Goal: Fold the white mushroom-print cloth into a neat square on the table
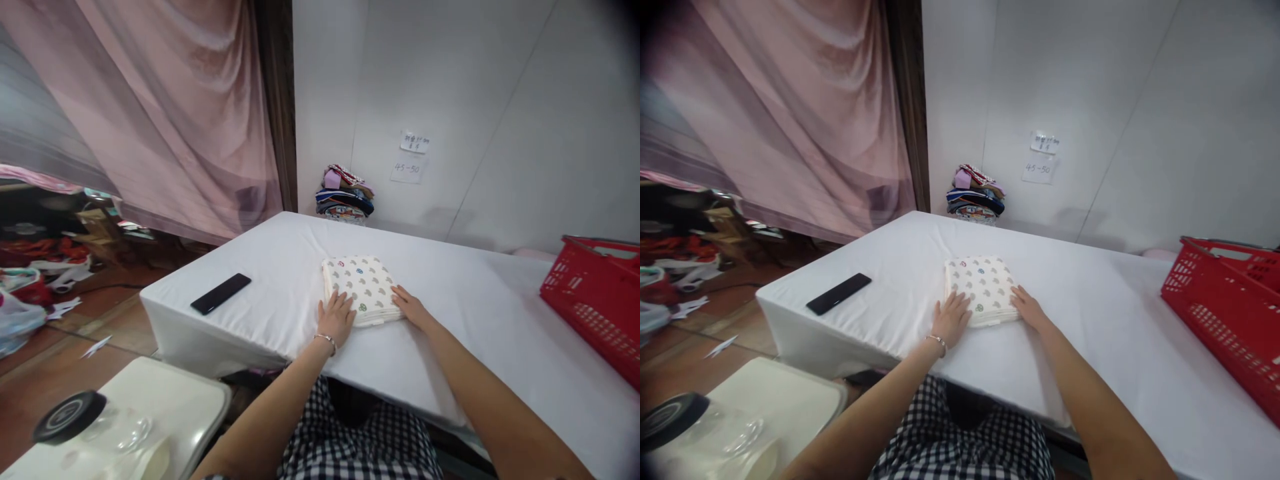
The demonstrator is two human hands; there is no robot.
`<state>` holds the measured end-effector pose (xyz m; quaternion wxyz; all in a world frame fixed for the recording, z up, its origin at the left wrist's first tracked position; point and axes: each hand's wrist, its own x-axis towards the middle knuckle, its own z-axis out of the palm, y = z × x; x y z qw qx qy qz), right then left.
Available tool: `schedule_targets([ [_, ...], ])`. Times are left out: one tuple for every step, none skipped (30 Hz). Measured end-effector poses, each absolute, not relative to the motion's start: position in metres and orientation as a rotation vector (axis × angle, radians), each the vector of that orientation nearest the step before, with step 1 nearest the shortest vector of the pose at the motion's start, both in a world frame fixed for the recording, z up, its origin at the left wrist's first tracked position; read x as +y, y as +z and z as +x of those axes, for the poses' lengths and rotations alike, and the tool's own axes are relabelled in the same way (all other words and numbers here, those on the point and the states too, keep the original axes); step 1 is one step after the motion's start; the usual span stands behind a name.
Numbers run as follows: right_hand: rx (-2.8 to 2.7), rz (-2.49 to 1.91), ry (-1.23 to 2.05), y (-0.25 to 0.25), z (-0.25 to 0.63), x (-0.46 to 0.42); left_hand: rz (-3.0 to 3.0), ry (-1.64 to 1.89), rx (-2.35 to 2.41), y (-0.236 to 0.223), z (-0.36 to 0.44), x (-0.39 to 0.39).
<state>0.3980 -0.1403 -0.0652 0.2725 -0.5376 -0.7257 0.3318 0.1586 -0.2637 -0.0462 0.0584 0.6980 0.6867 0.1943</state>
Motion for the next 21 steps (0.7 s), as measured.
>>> schedule_targets([
  [-1.930, -1.425, 0.850, -0.068, 0.402, -0.146, 2.119, 0.595, 2.082, -0.047, 0.159, -0.267],
  [-1.913, -1.406, 0.776, -0.071, 0.404, -0.152, 2.136, 0.606, 2.082, -0.047, 0.159, -0.270],
  [-1.906, -1.385, 0.669, -0.072, 0.405, -0.158, 2.163, 0.626, 2.078, -0.046, 0.160, -0.272],
  [-1.913, -1.357, 0.537, -0.072, 0.404, -0.164, 2.198, 0.653, 2.071, -0.045, 0.161, -0.274],
  [-1.937, -1.314, 0.397, -0.070, 0.403, -0.170, 2.235, 0.684, 2.059, -0.043, 0.163, -0.275],
  [-1.982, -1.258, 0.264, -0.068, 0.400, -0.176, 2.268, 0.714, 2.043, -0.040, 0.165, -0.276],
  [-2.048, -1.192, 0.154, -0.065, 0.397, -0.181, 2.292, 0.740, 2.026, -0.038, 0.168, -0.276],
  [-2.129, -1.124, 0.074, -0.063, 0.393, -0.186, 2.309, 0.760, 2.010, -0.035, 0.170, -0.275],
  [-2.207, -1.065, 0.025, -0.060, 0.390, -0.190, 2.322, 0.774, 1.995, -0.032, 0.173, -0.274],
  [-2.271, -1.019, 0.001, -0.058, 0.386, -0.194, 2.334, 0.782, 1.982, -0.030, 0.175, -0.272],
  [-2.314, -0.987, -0.005, -0.056, 0.383, -0.196, 2.345, 0.784, 1.969, -0.029, 0.177, -0.271],
  [-2.338, -0.965, 0.000, -0.056, 0.380, -0.198, 2.355, 0.784, 1.957, -0.028, 0.178, -0.268],
  [-2.346, -0.947, 0.012, -0.056, 0.378, -0.198, 2.363, 0.782, 1.944, -0.028, 0.178, -0.266],
  [-2.342, -0.931, 0.024, -0.056, 0.377, -0.198, 2.367, 0.782, 1.931, -0.029, 0.178, -0.264],
  [-2.335, -0.914, 0.036, -0.057, 0.376, -0.197, 2.364, 0.783, 1.921, -0.030, 0.177, -0.262],
  [-2.330, -0.898, 0.045, -0.058, 0.376, -0.196, 2.354, 0.786, 1.916, -0.031, 0.176, -0.261],
  [-2.323, -0.886, 0.053, -0.060, 0.376, -0.195, 2.341, 0.790, 1.914, -0.032, 0.176, -0.259],
  [-2.313, -0.878, 0.058, -0.061, 0.376, -0.194, 2.326, 0.796, 1.915, -0.033, 0.175, -0.258],
  [-2.302, -0.876, 0.062, -0.061, 0.377, -0.194, 2.308, 0.803, 1.919, -0.033, 0.175, -0.258],
  [-2.293, -0.878, 0.067, -0.062, 0.377, -0.193, 2.289, 0.814, 1.926, -0.034, 0.175, -0.257],
  [-2.284, -0.884, 0.071, -0.062, 0.377, -0.192, 2.270, 0.827, 1.933, -0.034, 0.175, -0.257],
])
